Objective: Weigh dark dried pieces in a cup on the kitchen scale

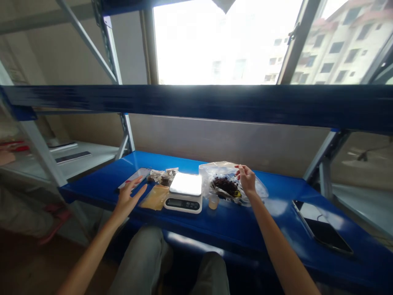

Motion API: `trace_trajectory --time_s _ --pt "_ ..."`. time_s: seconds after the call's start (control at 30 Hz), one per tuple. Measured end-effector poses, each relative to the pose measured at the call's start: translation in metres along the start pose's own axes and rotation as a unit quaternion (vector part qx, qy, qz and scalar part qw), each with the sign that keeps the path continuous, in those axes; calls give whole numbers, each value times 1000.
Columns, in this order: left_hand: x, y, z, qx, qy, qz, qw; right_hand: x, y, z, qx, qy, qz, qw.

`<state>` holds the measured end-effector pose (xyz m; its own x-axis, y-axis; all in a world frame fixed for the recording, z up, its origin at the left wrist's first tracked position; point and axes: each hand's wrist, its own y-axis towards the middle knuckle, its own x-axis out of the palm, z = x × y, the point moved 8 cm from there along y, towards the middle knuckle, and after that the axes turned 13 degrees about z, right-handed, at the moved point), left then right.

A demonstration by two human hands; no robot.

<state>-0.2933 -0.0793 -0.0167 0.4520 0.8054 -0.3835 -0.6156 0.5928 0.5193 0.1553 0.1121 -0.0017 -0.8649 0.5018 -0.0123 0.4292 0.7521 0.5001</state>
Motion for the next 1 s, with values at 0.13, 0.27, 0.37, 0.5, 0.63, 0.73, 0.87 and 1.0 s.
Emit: trace_trajectory --time_s 0.13,0.27,0.37,0.5,0.63,0.73,0.87,1.0 --pt "-10 -6 20 -8 -49 16 999 -1 1 6 -95 -205 -25 974" --pt "-7 -17 44 14 -103 10 995 -2 4 14 -102 -277 -35 955" --pt "0 -31 57 42 -107 3 993 -4 7 20 -95 -322 -41 941" --pt "16 -46 67 100 -95 -19 990 -7 11 28 -74 -347 -54 934" --pt "41 -41 72 145 -88 -30 985 -8 12 34 -68 -361 -73 927" --pt "69 -28 72 159 -53 -49 985 -10 11 33 -78 -360 -76 926" --pt "100 -8 69 166 -12 -78 983 -14 9 24 -100 -350 -72 929" --pt "114 6 61 160 1 -125 979 -16 6 14 -117 -343 -54 930"
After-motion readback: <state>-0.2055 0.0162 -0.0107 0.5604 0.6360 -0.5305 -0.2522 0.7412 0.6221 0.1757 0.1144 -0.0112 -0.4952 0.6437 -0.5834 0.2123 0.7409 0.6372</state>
